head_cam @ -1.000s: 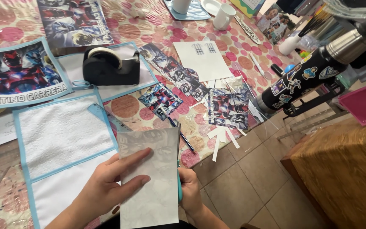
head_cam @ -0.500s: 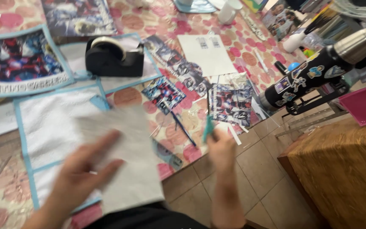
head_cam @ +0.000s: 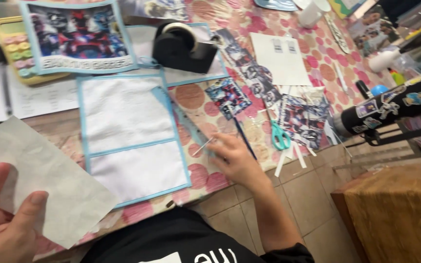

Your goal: The person measures and marks a white fabric pouch with a ruler and pencil, then cuts a printed sheet with scissors. They place the cut sheet into the pouch and secure it with tape.

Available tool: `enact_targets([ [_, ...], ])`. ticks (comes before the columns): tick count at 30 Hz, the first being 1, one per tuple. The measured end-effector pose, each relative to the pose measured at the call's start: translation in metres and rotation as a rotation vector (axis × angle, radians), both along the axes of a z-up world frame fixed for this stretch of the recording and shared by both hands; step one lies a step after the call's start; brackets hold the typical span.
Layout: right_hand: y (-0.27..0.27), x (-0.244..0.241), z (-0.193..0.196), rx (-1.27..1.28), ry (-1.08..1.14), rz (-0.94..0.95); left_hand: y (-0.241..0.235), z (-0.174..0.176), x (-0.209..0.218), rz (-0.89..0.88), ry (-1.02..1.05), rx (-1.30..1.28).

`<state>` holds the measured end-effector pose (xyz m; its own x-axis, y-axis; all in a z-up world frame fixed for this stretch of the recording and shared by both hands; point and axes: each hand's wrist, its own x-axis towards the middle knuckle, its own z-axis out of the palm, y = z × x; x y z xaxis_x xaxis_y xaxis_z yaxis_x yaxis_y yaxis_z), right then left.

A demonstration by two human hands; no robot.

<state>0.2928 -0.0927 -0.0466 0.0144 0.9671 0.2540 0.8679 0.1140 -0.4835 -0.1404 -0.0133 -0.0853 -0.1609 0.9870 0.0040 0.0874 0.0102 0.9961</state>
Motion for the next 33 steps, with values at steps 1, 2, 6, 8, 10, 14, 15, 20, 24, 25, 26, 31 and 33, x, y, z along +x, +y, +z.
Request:
enact_targets([
  [1,0.008,-0.012,0.002,0.067,-0.056,0.088,-0.001,-0.007,-0.009,0.014,0.101,0.089],
  [2,0.016,-0.024,0.004,0.135,-0.111,0.177,-0.002,-0.014,-0.017,0.027,0.204,0.177],
  [6,0.025,-0.01,-0.009,-0.114,-0.246,-0.178,-0.017,0.03,0.006,0.054,-0.121,0.061],
  [8,0.026,-0.022,-0.005,-0.083,-0.362,-0.259,-0.017,0.022,0.008,-0.035,-0.1,0.054],
  [10,0.022,-0.064,0.007,-0.028,-0.047,-0.116,-0.02,0.005,0.018,-0.121,-0.117,0.086],
  [14,0.013,-0.131,-0.007,-0.394,1.088,0.257,-0.022,0.006,0.048,-0.415,-0.228,0.173],
  [15,0.013,-0.134,-0.012,-0.397,1.086,0.259,-0.021,0.01,0.049,-0.411,-0.229,0.173],
  [20,0.013,-0.107,-0.021,-0.367,1.203,0.061,-0.009,0.014,0.035,-0.473,-0.28,0.141],
  [24,0.014,-0.094,-0.007,-0.343,0.997,-0.153,0.008,0.021,0.01,-0.421,0.075,0.008],
  [25,0.015,-0.094,-0.005,-0.342,0.962,-0.233,0.01,0.017,0.006,-0.47,0.226,0.027],
  [26,0.017,-0.095,-0.003,-0.34,0.927,-0.313,0.012,0.013,0.003,-0.518,0.377,0.046],
  [31,0.018,-0.099,-0.013,-0.332,0.869,-0.335,0.02,0.003,0.003,-0.501,0.549,0.468],
  [33,0.017,-0.101,-0.013,-0.32,0.859,-0.336,0.023,-0.001,0.005,-0.512,0.616,0.544],
])
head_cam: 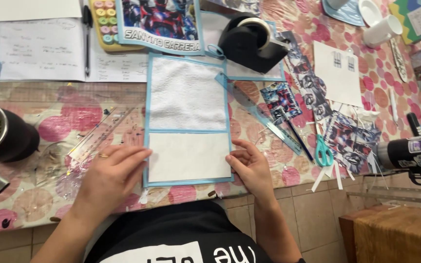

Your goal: The person measures and marks a white fabric pouch with a ruler and pencil, then cuts a printed sheet with scissors. They place the cut sheet into the pouch and secure it with tape.

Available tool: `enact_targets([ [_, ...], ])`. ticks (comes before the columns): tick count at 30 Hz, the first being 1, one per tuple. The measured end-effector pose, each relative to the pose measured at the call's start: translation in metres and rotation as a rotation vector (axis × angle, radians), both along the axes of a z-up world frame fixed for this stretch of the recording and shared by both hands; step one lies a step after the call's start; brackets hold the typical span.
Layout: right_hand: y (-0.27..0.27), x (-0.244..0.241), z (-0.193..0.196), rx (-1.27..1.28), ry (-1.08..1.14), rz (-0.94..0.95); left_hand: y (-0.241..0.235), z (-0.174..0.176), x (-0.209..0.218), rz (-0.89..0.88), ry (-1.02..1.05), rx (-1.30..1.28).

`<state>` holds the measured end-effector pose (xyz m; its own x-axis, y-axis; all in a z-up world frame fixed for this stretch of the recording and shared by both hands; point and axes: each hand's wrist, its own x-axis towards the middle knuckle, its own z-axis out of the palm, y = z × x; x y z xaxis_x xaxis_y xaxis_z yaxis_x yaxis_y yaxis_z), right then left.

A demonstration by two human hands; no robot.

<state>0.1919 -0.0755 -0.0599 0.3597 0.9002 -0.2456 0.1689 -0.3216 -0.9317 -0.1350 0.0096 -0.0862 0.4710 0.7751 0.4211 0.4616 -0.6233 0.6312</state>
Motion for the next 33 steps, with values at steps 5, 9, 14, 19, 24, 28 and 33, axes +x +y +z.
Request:
enact_targets([
  [5,0.001,-0.001,-0.002,0.02,-0.085,-0.017,0.001,-0.016,0.012,-0.085,0.347,0.1],
  [9,0.001,-0.005,0.001,0.017,-0.135,-0.02,0.0,-0.023,0.011,-0.079,0.389,0.175],
  [14,0.002,-0.012,0.009,0.078,-0.227,0.011,0.0,-0.027,0.011,-0.041,0.326,0.189],
  [19,0.003,-0.017,0.007,0.078,-0.331,-0.022,0.0,-0.026,0.011,-0.02,0.326,0.234],
  [24,0.002,-0.013,0.002,0.13,-0.51,0.031,-0.002,-0.027,0.01,-0.013,0.352,0.229],
  [28,0.003,-0.014,0.005,0.159,-0.552,0.073,-0.002,-0.025,0.009,-0.002,0.356,0.237],
  [33,0.005,-0.015,0.011,0.143,-0.593,0.112,-0.003,-0.021,0.009,0.003,0.334,0.189],
])
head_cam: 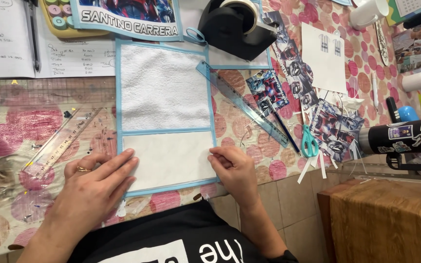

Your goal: The person measures and marks a white fabric pouch with a ruler and pencil, then cuts a printed sheet with scissors. They place the cut sheet into the pouch and secure it with tape.

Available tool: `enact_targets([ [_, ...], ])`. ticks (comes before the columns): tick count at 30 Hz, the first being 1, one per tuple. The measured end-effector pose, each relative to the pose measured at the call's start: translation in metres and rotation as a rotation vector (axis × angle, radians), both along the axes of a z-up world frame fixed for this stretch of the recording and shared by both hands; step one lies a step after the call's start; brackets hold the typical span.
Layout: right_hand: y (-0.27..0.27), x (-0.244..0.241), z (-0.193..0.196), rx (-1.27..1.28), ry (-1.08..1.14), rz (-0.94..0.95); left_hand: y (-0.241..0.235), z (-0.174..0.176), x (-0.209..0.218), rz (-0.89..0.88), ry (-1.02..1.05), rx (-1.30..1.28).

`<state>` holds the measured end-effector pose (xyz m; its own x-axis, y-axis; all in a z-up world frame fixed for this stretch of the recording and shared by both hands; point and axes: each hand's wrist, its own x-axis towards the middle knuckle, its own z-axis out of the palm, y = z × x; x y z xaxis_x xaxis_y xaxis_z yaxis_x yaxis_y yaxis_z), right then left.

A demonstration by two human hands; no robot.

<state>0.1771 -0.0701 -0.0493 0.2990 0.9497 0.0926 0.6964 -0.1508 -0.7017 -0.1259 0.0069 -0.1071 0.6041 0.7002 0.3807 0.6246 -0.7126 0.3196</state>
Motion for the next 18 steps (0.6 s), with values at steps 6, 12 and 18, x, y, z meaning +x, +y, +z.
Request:
enact_targets([
  [6,0.0004,0.0009,-0.001,0.006,0.018,0.025,0.0008,-0.001,-0.0002,-0.001,0.024,0.014],
  [12,-0.001,0.0015,-0.0029,-0.003,-0.015,0.021,0.0005,-0.0001,-0.0005,-0.014,0.064,0.037],
  [18,0.0006,0.0012,-0.0036,0.019,-0.022,0.035,0.0015,0.0001,-0.0004,-0.028,0.055,0.025],
])
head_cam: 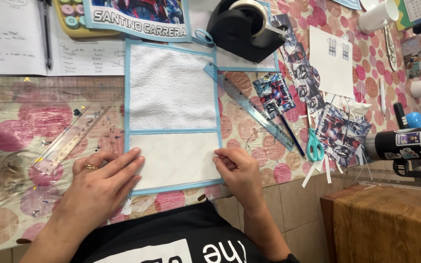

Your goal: The person measures and marks a white fabric pouch with a ruler and pencil, then cuts a printed sheet with scissors. They place the cut sheet into the pouch and secure it with tape.

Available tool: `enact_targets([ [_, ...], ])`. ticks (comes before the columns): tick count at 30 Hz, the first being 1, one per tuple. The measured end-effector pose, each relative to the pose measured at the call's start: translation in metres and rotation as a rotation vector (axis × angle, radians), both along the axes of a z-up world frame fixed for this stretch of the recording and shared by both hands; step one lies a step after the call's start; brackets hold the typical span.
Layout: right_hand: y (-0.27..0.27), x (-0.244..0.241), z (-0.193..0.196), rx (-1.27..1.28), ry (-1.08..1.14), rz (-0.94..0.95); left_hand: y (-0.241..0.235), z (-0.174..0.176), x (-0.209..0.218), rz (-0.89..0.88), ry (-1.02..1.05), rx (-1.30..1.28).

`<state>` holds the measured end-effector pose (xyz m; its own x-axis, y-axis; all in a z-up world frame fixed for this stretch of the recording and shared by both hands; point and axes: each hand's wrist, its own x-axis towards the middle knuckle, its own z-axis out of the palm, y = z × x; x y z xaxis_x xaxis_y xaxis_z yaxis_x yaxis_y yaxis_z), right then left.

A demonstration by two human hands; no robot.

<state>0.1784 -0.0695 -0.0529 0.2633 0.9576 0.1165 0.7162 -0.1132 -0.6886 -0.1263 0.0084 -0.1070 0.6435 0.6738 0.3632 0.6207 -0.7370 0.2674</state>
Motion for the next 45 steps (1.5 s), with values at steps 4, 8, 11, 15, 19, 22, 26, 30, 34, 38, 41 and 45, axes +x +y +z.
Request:
enact_targets([
  [4,0.0,0.0,0.0,-0.028,0.026,-0.018,-0.001,-0.003,0.001,0.011,-0.038,-0.01],
  [8,-0.001,0.0,0.0,-0.043,0.019,-0.023,0.0,-0.004,0.0,0.007,-0.018,0.001],
  [11,0.0,-0.002,0.003,-0.036,0.01,-0.004,0.002,0.0,-0.001,-0.015,-0.058,-0.076],
  [15,-0.001,-0.002,0.002,-0.035,0.02,-0.001,0.002,-0.011,-0.003,-0.007,-0.129,-0.141],
  [19,-0.001,-0.001,0.002,-0.048,0.007,-0.011,0.003,-0.011,-0.003,-0.004,-0.117,-0.125],
  [22,-0.001,-0.002,0.003,-0.047,0.013,-0.01,0.003,-0.011,-0.003,-0.007,-0.124,-0.117],
  [26,-0.001,-0.001,0.002,-0.044,0.035,-0.012,0.003,-0.012,-0.004,0.0,-0.114,-0.099],
  [30,-0.001,0.0,0.002,-0.054,0.035,-0.023,0.003,-0.013,-0.004,-0.014,-0.134,-0.105],
  [34,-0.002,0.001,-0.002,-0.034,0.055,-0.015,0.002,-0.013,-0.005,-0.011,-0.126,-0.115],
  [38,-0.002,0.003,-0.003,-0.028,0.04,-0.005,0.001,-0.011,-0.005,-0.006,-0.13,-0.119],
  [41,-0.001,0.001,0.002,-0.034,0.032,0.006,0.002,-0.006,-0.005,-0.013,-0.098,-0.096],
  [45,-0.002,0.001,0.001,-0.046,0.02,-0.003,0.002,-0.007,-0.005,-0.017,-0.131,-0.117],
])
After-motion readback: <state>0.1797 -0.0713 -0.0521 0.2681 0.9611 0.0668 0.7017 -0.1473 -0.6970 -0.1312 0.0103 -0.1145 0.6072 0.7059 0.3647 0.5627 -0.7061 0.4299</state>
